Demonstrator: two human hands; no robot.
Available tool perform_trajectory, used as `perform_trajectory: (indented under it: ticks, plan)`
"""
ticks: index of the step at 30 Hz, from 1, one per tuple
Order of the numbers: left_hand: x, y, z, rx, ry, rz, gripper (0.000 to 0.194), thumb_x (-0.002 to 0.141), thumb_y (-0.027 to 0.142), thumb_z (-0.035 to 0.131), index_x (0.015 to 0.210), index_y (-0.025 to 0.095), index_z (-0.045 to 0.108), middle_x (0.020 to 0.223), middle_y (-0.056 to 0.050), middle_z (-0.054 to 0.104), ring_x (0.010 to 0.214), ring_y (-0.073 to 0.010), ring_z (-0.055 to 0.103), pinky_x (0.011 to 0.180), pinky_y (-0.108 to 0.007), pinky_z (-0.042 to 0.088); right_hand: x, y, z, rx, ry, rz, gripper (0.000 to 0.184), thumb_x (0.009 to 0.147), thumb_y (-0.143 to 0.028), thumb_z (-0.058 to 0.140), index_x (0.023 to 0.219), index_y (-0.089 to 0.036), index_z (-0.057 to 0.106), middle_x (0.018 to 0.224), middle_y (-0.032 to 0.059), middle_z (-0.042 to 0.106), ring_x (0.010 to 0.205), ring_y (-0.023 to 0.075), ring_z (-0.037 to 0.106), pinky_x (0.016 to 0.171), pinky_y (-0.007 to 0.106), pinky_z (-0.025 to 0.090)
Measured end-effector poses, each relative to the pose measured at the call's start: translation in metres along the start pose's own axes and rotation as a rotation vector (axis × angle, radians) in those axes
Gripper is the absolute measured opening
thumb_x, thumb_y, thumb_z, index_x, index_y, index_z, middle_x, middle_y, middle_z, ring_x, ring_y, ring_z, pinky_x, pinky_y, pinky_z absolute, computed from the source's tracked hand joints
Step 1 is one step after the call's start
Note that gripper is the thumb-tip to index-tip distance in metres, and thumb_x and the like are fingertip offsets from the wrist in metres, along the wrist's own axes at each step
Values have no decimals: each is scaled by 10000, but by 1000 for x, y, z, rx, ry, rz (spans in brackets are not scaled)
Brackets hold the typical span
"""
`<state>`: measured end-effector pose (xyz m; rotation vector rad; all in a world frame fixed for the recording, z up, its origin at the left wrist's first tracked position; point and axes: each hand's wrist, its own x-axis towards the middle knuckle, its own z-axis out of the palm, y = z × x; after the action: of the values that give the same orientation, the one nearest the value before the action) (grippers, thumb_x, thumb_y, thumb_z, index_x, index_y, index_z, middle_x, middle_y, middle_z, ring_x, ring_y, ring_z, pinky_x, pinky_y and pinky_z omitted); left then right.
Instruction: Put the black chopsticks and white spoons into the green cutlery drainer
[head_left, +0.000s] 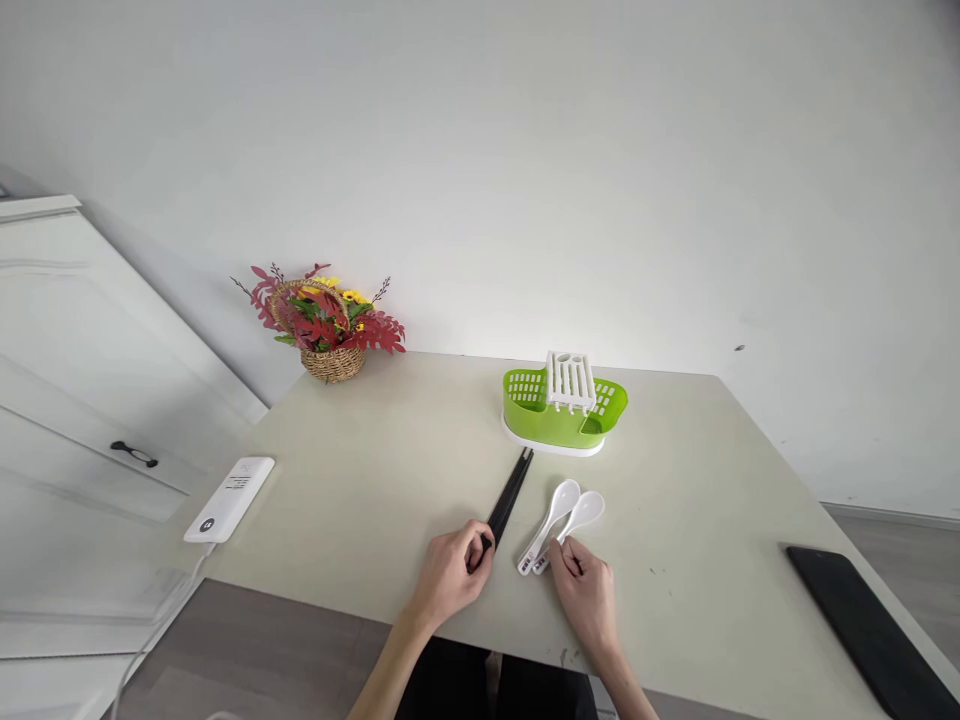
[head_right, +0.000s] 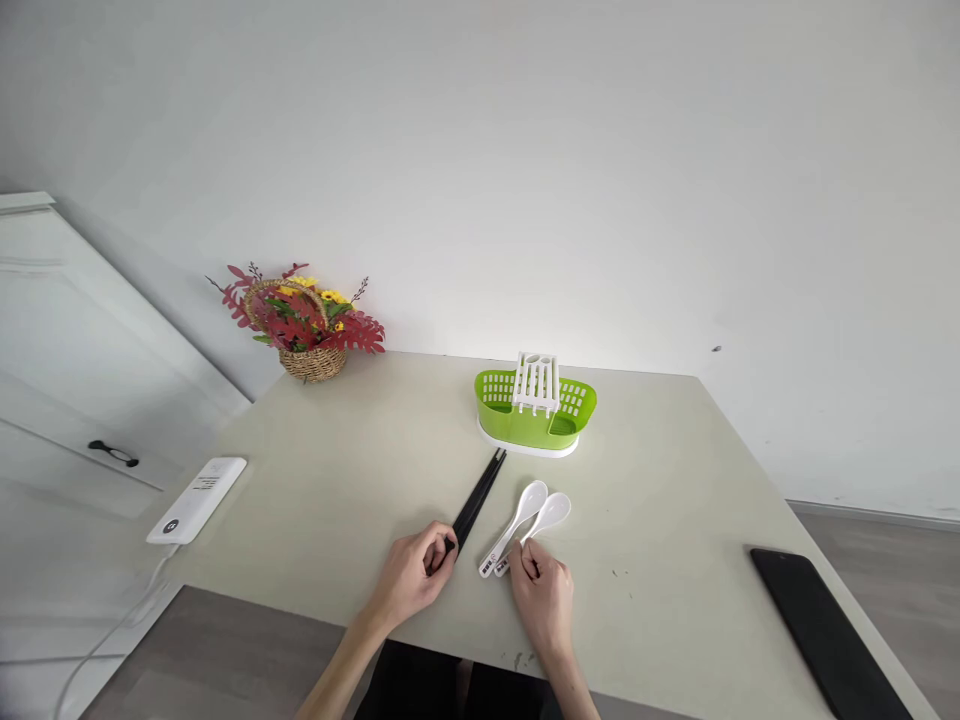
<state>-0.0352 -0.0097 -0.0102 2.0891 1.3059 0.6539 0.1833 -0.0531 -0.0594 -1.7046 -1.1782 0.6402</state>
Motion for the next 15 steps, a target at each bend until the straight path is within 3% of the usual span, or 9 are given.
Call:
perform_trajectory:
  ticks: [6, 15]
  plan:
    - [1, -5, 3, -37, 75, -58, 136, 977, 306, 527, 1042, 234, 623, 648, 65, 483, 557, -113, 459, 614, -237, 422, 1, -2, -1, 17, 2, -22, 509, 961, -512, 522, 690, -264, 169, 642, -64, 183, 615, 125, 204, 527, 251, 273]
    - [3, -11, 6, 95, 132, -74, 163, 1005, 368, 510, 1070, 240, 589, 665, 67, 493, 559, -118, 497, 621, -244, 417, 1, -4, -2, 4, -10, 7, 498, 958, -499, 514, 697, -258, 166, 644, -65, 184, 620, 124, 204, 538, 248, 273]
